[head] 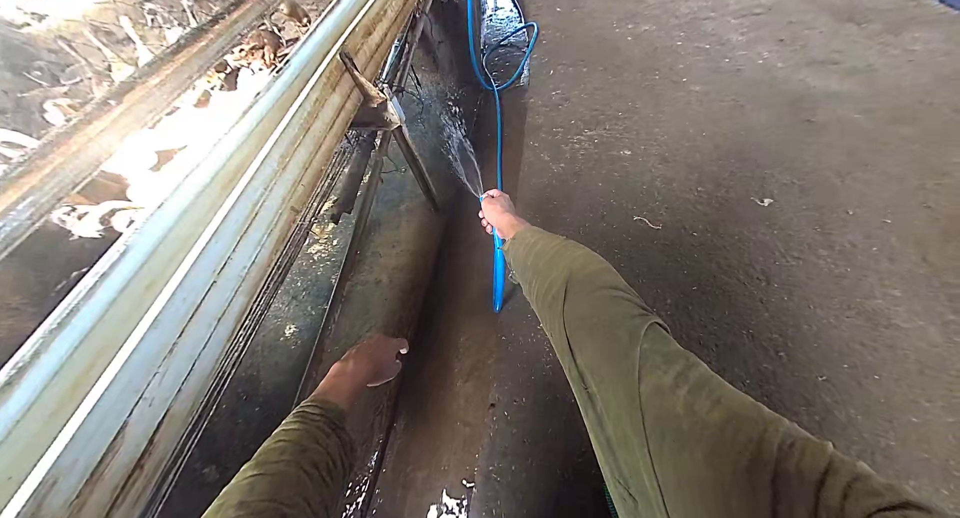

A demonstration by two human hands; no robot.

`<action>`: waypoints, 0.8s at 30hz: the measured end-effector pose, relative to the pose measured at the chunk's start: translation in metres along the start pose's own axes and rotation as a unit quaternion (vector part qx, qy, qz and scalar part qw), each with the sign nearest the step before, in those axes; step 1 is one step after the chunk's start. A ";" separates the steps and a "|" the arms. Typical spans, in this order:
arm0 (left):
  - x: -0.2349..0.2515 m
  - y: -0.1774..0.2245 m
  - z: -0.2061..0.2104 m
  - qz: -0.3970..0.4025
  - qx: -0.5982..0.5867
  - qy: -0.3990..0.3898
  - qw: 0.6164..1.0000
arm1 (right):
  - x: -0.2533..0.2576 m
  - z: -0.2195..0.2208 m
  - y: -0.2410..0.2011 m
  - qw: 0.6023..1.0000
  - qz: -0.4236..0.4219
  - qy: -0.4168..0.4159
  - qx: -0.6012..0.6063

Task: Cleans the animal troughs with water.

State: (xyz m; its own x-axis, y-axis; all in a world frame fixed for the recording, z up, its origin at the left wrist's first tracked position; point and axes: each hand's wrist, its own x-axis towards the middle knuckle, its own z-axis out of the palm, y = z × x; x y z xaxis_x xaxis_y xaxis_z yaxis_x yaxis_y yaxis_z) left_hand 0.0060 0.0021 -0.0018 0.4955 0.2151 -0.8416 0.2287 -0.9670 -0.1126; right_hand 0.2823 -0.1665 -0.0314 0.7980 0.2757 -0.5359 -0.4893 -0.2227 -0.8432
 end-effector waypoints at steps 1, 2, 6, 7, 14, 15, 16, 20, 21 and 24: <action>0.000 0.000 0.000 0.000 0.002 0.002 1.000 | -0.001 0.000 0.000 1.000 0.004 0.001 0.000; 0.000 0.000 0.000 -0.001 0.002 0.002 1.000 | 0.000 0.000 -0.001 1.000 0.006 0.004 0.002; -0.002 0.000 -0.002 0.002 0.002 0.002 1.000 | -0.002 0.000 -0.002 1.000 0.013 0.013 0.003; -0.003 0.001 -0.002 0.001 0.003 0.002 1.000 | -0.002 0.000 -0.002 1.000 0.013 0.015 0.003; -0.002 0.002 -0.004 -0.003 0.007 -0.002 1.000 | 0.000 -0.003 -0.001 0.999 0.009 0.027 0.015; -0.002 0.003 -0.005 -0.005 0.005 -0.002 1.000 | 0.000 -0.003 -0.002 0.999 0.011 0.029 0.018; -0.003 0.003 -0.005 -0.006 0.002 -0.003 1.000 | 0.000 -0.003 -0.002 0.999 0.012 0.032 0.020; -0.003 0.000 -0.003 0.001 -0.011 0.009 1.000 | 0.002 -0.003 -0.002 0.999 0.020 0.038 0.017; -0.002 0.000 -0.004 0.000 -0.011 0.010 1.000 | 0.002 -0.003 -0.002 0.999 0.022 0.039 0.015; -0.002 0.001 -0.005 -0.001 -0.009 0.008 1.000 | 0.001 -0.003 -0.003 0.998 0.027 0.043 0.022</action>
State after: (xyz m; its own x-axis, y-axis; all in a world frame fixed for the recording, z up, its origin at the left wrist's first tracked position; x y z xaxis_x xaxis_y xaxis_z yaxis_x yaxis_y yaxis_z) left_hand 0.0096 0.0014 0.0020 0.5077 0.2192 -0.8332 0.2452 -0.9639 -0.1041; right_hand 0.2859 -0.1683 -0.0297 0.7968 0.1819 -0.5763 -0.5456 -0.1936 -0.8154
